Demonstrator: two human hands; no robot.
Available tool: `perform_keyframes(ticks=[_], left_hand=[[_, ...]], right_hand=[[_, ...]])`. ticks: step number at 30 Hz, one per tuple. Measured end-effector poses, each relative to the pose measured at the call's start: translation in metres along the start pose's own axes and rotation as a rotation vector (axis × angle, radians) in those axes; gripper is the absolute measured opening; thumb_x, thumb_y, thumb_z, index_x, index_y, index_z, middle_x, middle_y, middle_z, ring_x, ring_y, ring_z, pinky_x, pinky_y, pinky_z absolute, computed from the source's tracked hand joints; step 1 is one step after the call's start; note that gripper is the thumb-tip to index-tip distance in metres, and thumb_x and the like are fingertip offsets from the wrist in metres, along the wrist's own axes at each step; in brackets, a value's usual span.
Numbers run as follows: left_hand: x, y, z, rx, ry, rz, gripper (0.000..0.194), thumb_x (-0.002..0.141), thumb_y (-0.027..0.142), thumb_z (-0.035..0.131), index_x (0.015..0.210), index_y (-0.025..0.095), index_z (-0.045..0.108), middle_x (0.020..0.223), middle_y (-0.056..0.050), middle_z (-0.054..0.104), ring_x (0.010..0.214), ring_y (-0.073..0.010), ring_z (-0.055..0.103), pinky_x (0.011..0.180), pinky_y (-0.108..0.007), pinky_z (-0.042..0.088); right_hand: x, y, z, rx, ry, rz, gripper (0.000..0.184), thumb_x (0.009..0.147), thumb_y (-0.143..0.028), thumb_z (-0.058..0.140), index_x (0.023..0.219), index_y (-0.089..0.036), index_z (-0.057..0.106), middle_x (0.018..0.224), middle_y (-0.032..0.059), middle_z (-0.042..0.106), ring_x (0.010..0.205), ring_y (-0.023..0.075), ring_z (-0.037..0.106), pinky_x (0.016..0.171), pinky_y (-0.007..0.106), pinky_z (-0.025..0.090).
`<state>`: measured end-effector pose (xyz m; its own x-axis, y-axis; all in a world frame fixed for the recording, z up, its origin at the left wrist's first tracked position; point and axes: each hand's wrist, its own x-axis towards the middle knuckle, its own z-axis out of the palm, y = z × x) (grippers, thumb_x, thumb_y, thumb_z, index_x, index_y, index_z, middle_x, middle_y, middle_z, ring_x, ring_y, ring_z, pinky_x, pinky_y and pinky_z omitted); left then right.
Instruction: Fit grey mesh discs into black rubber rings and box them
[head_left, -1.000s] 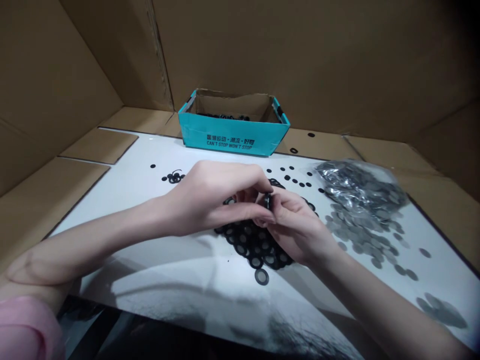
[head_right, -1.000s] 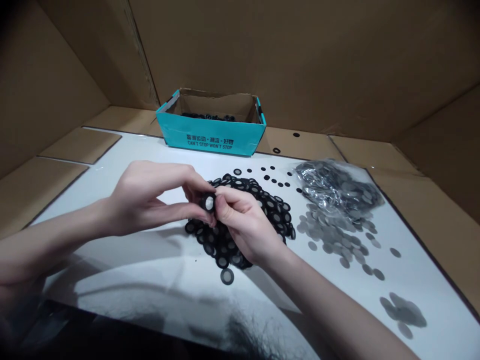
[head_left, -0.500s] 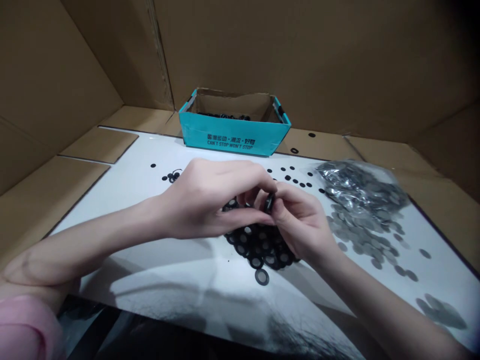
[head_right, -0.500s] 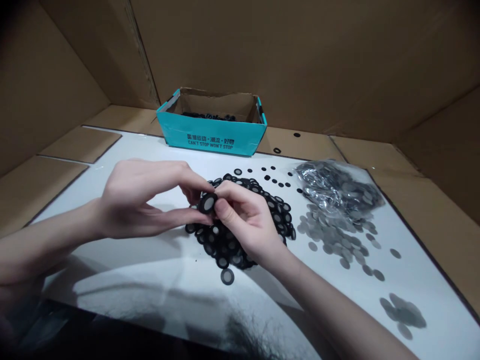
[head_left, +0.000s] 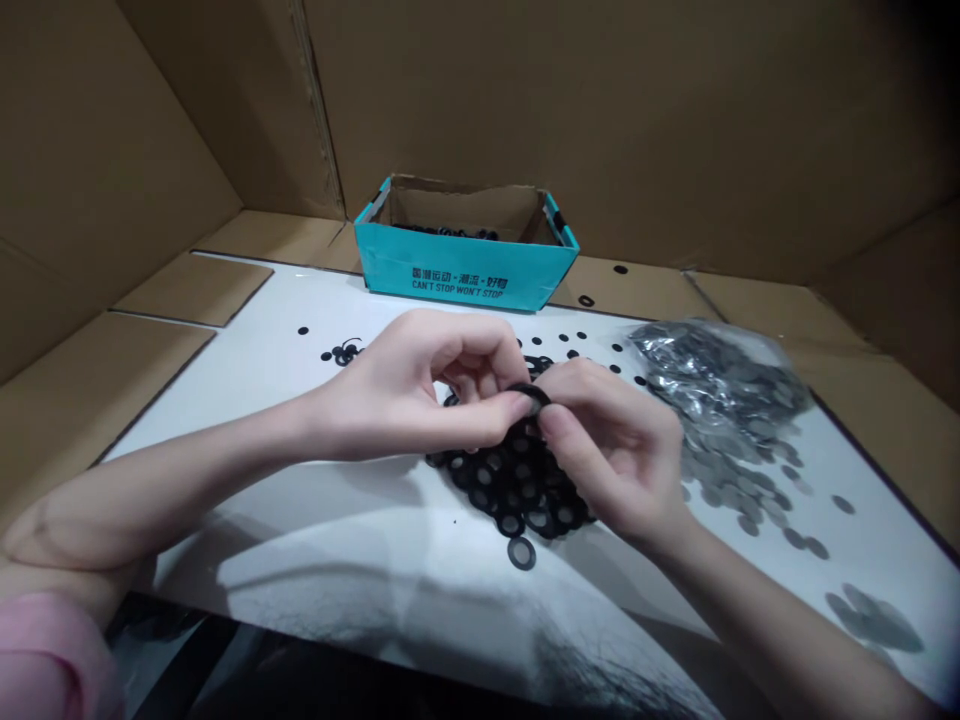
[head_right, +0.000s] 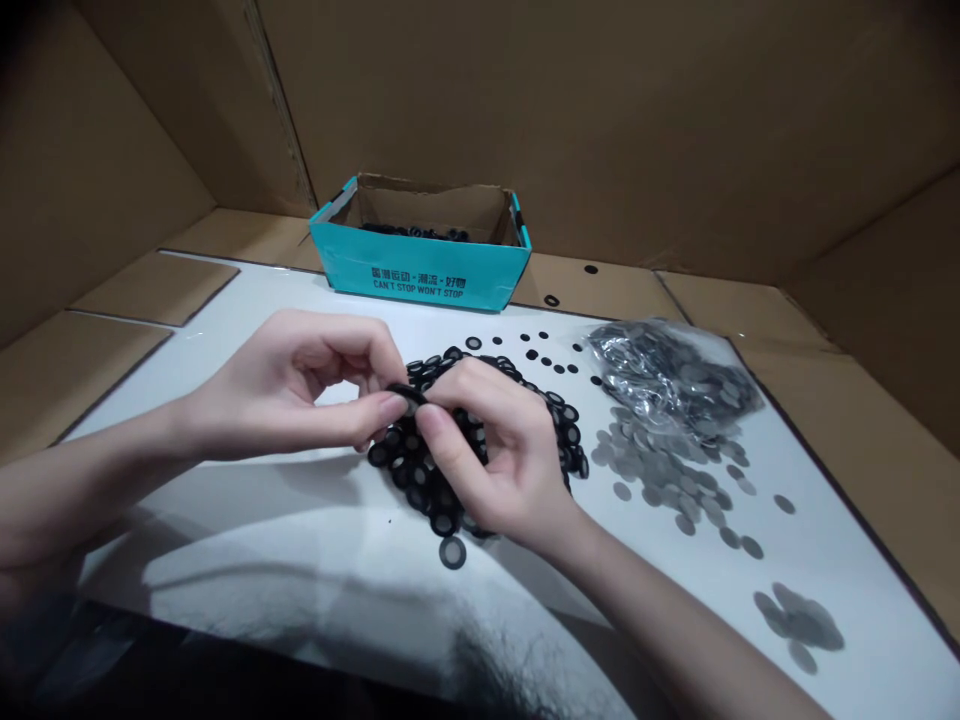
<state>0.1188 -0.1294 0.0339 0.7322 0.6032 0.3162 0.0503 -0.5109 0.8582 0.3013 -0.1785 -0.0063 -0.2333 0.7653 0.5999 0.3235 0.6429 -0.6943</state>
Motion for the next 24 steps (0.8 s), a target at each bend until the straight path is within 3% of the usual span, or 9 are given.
perform_keyframes(ticks=[6, 9, 13, 16, 20, 24], left_hand=[[0.0, 0.0, -0.002, -0.033, -0.016, -0.055, 0.009, 0.084, 0.014, 0.061, 0.076, 0.013, 0.059, 0.06, 0.004, 0.06, 0.052, -0.0056, 0.059, 0.05, -0.014, 0.049], [0.001, -0.001, -0.003, -0.04, 0.027, -0.015, 0.009, 0.08, 0.016, 0.068, 0.079, 0.013, 0.06, 0.066, 0.002, 0.065, 0.057, -0.0072, 0.064, 0.053, -0.014, 0.052], [0.0, -0.002, -0.002, 0.119, 0.089, 0.091, 0.017, 0.074, 0.017, 0.076, 0.081, 0.012, 0.062, 0.072, 0.0, 0.067, 0.062, -0.0073, 0.065, 0.059, -0.013, 0.053], [-0.002, -0.002, 0.0, 0.222, 0.096, 0.155, 0.017, 0.075, 0.019, 0.076, 0.08, 0.012, 0.062, 0.069, 0.001, 0.067, 0.06, -0.006, 0.062, 0.06, -0.013, 0.052], [-0.002, 0.001, 0.002, 0.216, 0.101, 0.143, 0.015, 0.078, 0.021, 0.071, 0.079, 0.011, 0.061, 0.064, 0.002, 0.062, 0.055, -0.0054, 0.058, 0.055, -0.014, 0.05], [-0.001, 0.004, 0.003, 0.151, 0.1, -0.003, 0.006, 0.078, 0.013, 0.062, 0.073, 0.012, 0.058, 0.063, 0.002, 0.06, 0.055, -0.0053, 0.056, 0.051, -0.014, 0.048]], right_hand=[[-0.002, 0.004, 0.001, 0.021, 0.007, 0.068, 0.015, 0.091, -0.02, 0.052, 0.077, -0.022, 0.058, 0.07, 0.0006, 0.056, 0.066, 0.014, 0.053, 0.061, 0.03, 0.039], [-0.005, 0.008, 0.003, 0.23, 0.01, 0.21, 0.02, 0.093, -0.03, 0.052, 0.076, -0.023, 0.058, 0.07, -0.0003, 0.054, 0.066, 0.0133, 0.051, 0.061, 0.028, 0.039], [-0.006, 0.009, 0.009, 0.586, -0.021, 0.381, 0.024, 0.09, -0.042, 0.056, 0.075, -0.023, 0.059, 0.069, -0.0012, 0.052, 0.065, 0.0123, 0.049, 0.062, 0.027, 0.04], [-0.006, 0.009, 0.012, 0.686, -0.033, 0.45, 0.028, 0.087, -0.044, 0.059, 0.072, -0.021, 0.059, 0.065, -0.0018, 0.048, 0.059, 0.0112, 0.045, 0.057, 0.026, 0.039], [-0.007, 0.009, 0.011, 0.522, -0.016, 0.396, 0.028, 0.09, -0.044, 0.055, 0.071, -0.022, 0.057, 0.068, -0.0004, 0.049, 0.064, 0.0133, 0.047, 0.059, 0.028, 0.039], [-0.005, 0.004, 0.008, 0.212, 0.01, 0.216, 0.022, 0.092, -0.031, 0.052, 0.073, -0.022, 0.056, 0.069, 0.0008, 0.053, 0.065, 0.014, 0.049, 0.06, 0.029, 0.039]])
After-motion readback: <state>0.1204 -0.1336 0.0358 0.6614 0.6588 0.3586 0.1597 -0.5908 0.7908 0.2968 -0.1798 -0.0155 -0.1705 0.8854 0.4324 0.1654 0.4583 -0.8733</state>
